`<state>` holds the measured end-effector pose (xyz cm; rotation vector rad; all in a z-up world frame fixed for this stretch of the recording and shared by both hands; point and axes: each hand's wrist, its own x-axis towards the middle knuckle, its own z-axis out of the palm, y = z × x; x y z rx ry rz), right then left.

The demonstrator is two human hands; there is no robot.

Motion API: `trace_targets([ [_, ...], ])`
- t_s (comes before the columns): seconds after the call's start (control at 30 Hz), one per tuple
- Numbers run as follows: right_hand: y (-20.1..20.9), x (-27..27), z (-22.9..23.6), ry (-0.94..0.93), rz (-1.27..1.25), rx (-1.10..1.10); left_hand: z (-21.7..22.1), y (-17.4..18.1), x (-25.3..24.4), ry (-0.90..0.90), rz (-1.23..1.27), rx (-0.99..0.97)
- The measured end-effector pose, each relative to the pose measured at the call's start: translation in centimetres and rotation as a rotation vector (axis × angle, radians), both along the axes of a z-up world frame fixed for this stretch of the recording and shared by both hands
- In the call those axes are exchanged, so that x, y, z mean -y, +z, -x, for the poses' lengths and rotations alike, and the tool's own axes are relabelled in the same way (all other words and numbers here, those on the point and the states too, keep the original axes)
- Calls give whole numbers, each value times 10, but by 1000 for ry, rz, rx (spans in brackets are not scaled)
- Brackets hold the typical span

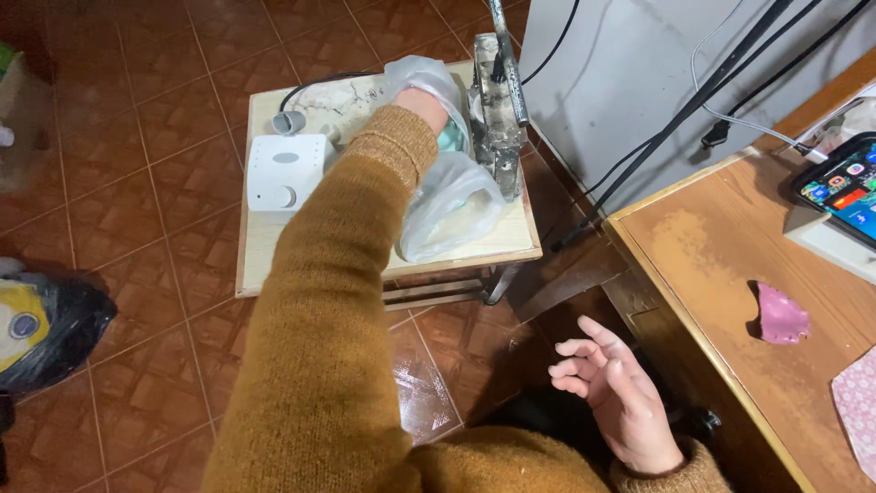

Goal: The person uses a metal tool to scrape and shape a pink and teal dental mold held in their hands. They then place the mold in a plastic bag and use a rotary tool to grind and smooth the edges of the mold and a separate pink piece.

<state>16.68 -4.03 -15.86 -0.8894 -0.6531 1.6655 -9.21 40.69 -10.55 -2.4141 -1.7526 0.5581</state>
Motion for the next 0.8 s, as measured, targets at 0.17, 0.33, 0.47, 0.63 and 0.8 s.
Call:
trace_targets([
  [0.17, -2, 3, -3, 10, -7, -15, -3, -24, -21, 17, -1, -33],
  [0.33, -1, 5, -6, 7, 11, 16, 46, -54, 20, -387, -360, 34],
  [0.47, -2, 6, -8, 23, -14, 0, 71, -15, 73, -676, -788, 78],
  [0.63, 2, 8, -7, 4, -1, 19, 87, -12, 82, -518, -720, 270],
  [0.8, 4, 12, -7, -11, 14, 34, 93, -6, 85, -195, -444, 563],
])
